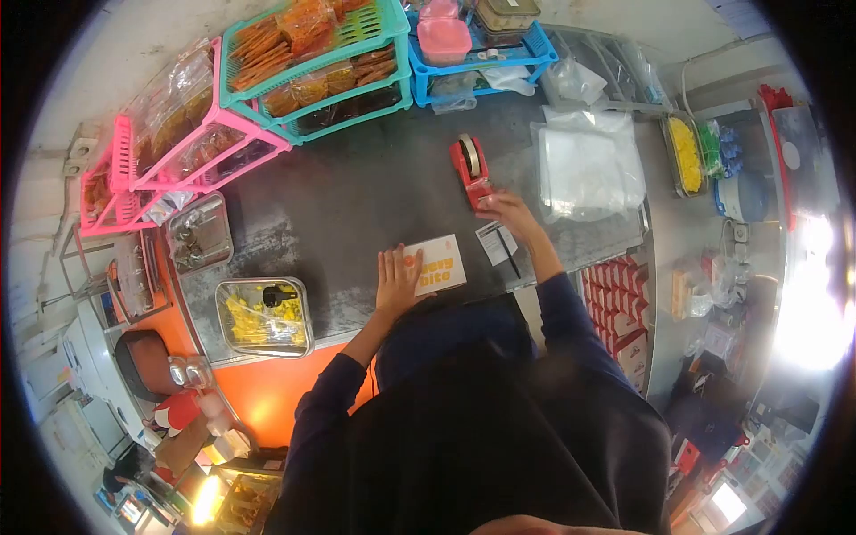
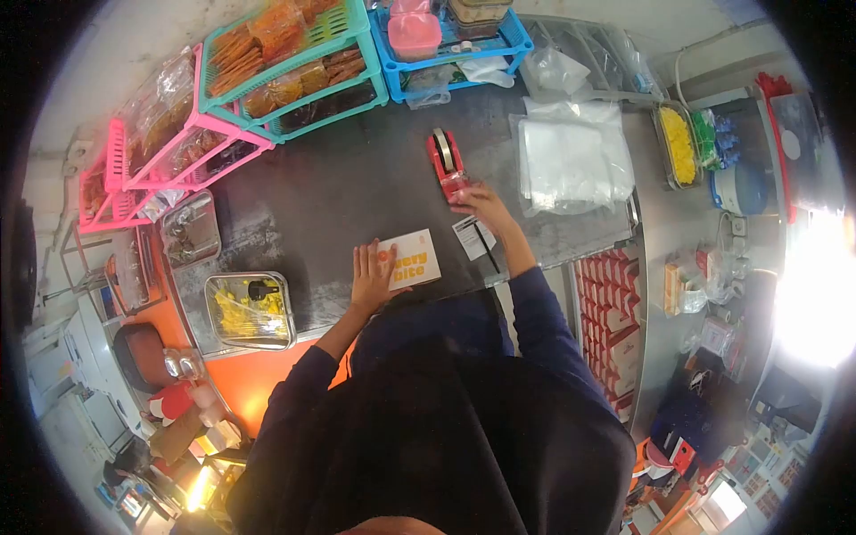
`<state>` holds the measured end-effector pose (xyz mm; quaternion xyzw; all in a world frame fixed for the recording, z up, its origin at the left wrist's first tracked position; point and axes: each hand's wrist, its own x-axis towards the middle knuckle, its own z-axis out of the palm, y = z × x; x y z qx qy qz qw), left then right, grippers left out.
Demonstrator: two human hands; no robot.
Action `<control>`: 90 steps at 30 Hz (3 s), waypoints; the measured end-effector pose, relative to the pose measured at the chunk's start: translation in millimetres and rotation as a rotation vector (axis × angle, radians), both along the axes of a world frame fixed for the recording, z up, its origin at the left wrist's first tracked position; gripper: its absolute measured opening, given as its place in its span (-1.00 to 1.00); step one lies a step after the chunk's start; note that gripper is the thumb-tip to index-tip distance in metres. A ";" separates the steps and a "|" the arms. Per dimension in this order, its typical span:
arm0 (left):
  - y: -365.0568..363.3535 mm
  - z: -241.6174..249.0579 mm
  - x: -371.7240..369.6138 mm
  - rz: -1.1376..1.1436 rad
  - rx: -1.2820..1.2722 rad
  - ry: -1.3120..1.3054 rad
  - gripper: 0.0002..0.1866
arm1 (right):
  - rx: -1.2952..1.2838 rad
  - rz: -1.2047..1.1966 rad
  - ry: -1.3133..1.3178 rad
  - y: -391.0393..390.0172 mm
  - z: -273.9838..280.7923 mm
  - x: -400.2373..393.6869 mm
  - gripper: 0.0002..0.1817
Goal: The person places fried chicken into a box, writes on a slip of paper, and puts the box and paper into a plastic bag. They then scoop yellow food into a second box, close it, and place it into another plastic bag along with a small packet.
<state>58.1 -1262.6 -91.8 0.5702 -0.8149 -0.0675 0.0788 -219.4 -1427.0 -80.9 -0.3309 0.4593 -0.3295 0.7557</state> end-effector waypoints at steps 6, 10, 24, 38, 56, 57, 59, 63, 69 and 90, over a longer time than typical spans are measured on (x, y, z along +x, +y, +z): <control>-11.3 -1.8 -4.6 0.020 -0.036 -0.050 0.07 | -0.742 -0.084 0.721 15.9 -71.5 9.9 -0.75; -17.2 8.6 -16.5 0.135 0.007 -0.107 0.09 | -0.070 0.117 0.490 25.3 -36.2 8.6 -0.69; -18.1 -11.1 -25.5 0.249 -0.108 -0.056 0.00 | 0.354 0.141 0.432 138.0 -13.2 91.8 -0.57; -32.0 5.2 -49.9 0.356 -0.132 0.047 -0.11 | -0.476 0.395 1.067 58.2 -37.4 -59.2 -0.72; -126.9 -15.1 -419.7 -0.238 -0.107 0.211 -0.58 | -1.008 0.261 1.007 -77.4 -31.4 -302.3 -0.88; -129.8 -22.4 -439.3 -0.220 -0.075 0.177 -0.48 | -1.017 0.299 1.000 -81.2 -27.2 -304.0 -0.90; -136.6 -28.2 -453.1 -0.196 -0.050 0.137 -0.36 | -1.035 0.337 0.985 -89.8 -9.7 -305.0 -0.91; -135.9 -32.9 -449.0 -0.153 0.172 0.091 -0.23 | -0.930 0.468 0.797 -96.8 26.4 -313.4 -0.90; -138.3 -31.5 -453.6 -0.153 0.137 0.042 -0.21 | -0.958 0.601 0.721 -124.5 27.9 -313.9 -0.91; -155.2 94.2 -358.5 -0.363 0.579 2.115 -0.37 | 0.031 0.062 -0.327 -123.7 209.4 -352.0 -0.86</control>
